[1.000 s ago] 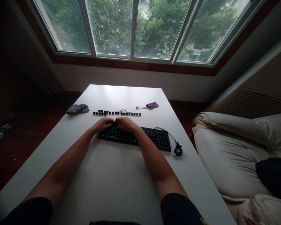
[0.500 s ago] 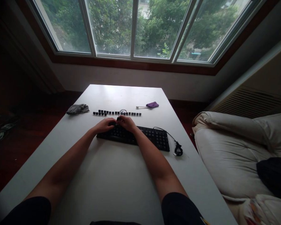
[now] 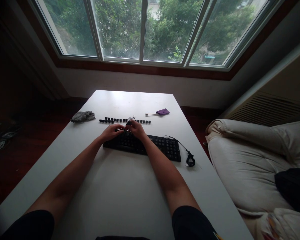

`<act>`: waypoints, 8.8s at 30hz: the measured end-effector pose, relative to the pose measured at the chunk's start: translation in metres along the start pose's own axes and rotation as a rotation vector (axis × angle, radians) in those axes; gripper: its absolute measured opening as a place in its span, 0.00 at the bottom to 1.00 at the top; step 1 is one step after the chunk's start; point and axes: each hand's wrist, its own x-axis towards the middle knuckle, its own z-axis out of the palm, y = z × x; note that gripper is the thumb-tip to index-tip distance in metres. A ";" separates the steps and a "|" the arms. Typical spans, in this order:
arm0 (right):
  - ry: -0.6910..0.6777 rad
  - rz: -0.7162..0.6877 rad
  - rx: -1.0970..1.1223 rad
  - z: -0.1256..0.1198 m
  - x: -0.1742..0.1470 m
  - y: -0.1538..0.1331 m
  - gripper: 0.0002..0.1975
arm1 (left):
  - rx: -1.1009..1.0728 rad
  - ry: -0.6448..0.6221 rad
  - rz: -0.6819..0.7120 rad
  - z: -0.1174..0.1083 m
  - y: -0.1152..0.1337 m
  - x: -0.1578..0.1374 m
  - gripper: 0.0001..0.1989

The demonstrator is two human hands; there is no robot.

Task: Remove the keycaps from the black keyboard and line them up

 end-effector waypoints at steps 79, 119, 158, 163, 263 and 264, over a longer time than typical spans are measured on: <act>0.237 0.099 0.044 0.018 0.002 0.014 0.13 | 0.392 0.364 -0.331 -0.008 -0.024 0.003 0.12; 0.221 0.105 0.011 0.019 0.001 0.009 0.13 | 0.359 0.268 -0.513 0.000 -0.035 0.011 0.11; 0.222 0.100 0.009 0.019 0.001 0.009 0.12 | 0.404 0.307 -0.393 -0.002 -0.016 0.007 0.17; 0.215 0.103 0.014 0.019 0.001 0.010 0.13 | 0.441 0.288 -0.354 -0.002 -0.019 0.007 0.18; 0.149 -0.054 -0.484 0.022 -0.069 -0.024 0.09 | 0.615 0.040 -0.005 0.004 0.034 -0.061 0.12; 0.145 -0.048 -0.479 0.023 -0.069 -0.025 0.09 | 0.621 0.030 0.000 0.006 0.036 -0.063 0.12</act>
